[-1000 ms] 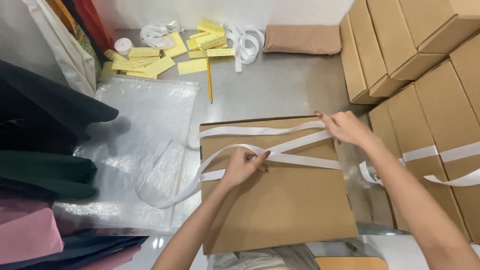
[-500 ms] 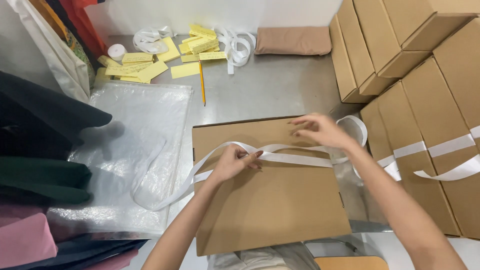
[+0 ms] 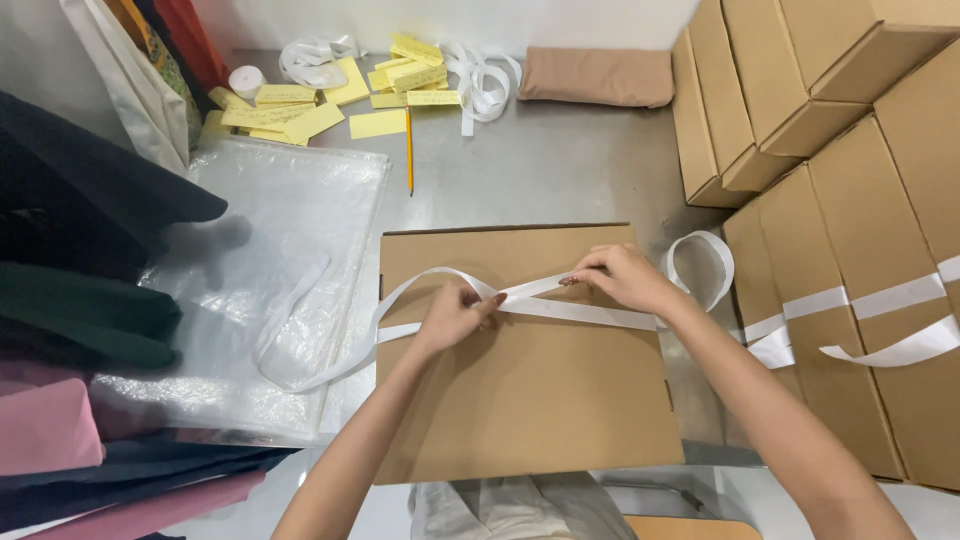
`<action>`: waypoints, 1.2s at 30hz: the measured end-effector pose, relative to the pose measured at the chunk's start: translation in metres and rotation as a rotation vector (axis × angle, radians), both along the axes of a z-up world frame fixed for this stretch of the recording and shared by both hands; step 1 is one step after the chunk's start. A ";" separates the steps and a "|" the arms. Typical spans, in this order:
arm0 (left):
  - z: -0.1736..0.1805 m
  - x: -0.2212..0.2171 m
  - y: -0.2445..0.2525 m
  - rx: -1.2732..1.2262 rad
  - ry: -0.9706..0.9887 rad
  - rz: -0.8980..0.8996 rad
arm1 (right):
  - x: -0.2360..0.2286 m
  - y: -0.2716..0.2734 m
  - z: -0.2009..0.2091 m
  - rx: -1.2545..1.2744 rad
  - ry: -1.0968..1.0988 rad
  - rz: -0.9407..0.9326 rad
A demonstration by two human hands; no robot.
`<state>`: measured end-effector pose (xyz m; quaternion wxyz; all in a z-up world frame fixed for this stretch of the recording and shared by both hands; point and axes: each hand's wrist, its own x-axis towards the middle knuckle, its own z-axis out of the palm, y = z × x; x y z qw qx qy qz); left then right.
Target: The person wraps a white ribbon around a brown cardboard box, crosses it on the top, and ties a neat bow. The hands adjust the loops and tails to finish the decorative knot.
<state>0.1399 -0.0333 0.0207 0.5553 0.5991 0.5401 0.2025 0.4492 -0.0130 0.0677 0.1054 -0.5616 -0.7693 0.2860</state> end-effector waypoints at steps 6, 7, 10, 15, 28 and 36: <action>-0.026 0.012 -0.003 0.084 0.336 0.034 | 0.013 -0.038 0.000 -0.092 0.083 -0.151; -0.030 0.014 -0.003 0.086 0.333 0.032 | 0.014 -0.044 0.002 -0.090 0.081 -0.154; -0.044 0.017 -0.004 0.057 0.356 0.107 | 0.009 -0.068 0.007 -0.215 0.251 -0.234; -0.026 0.022 -0.011 0.118 0.247 0.242 | -0.006 -0.109 -0.001 -0.400 0.466 -0.381; -0.020 0.030 0.033 -0.068 -0.405 0.506 | -0.051 -0.197 -0.072 -0.563 0.860 -0.733; -0.033 0.043 0.061 0.024 -0.170 0.351 | -0.078 -0.241 -0.041 -0.595 0.847 -0.960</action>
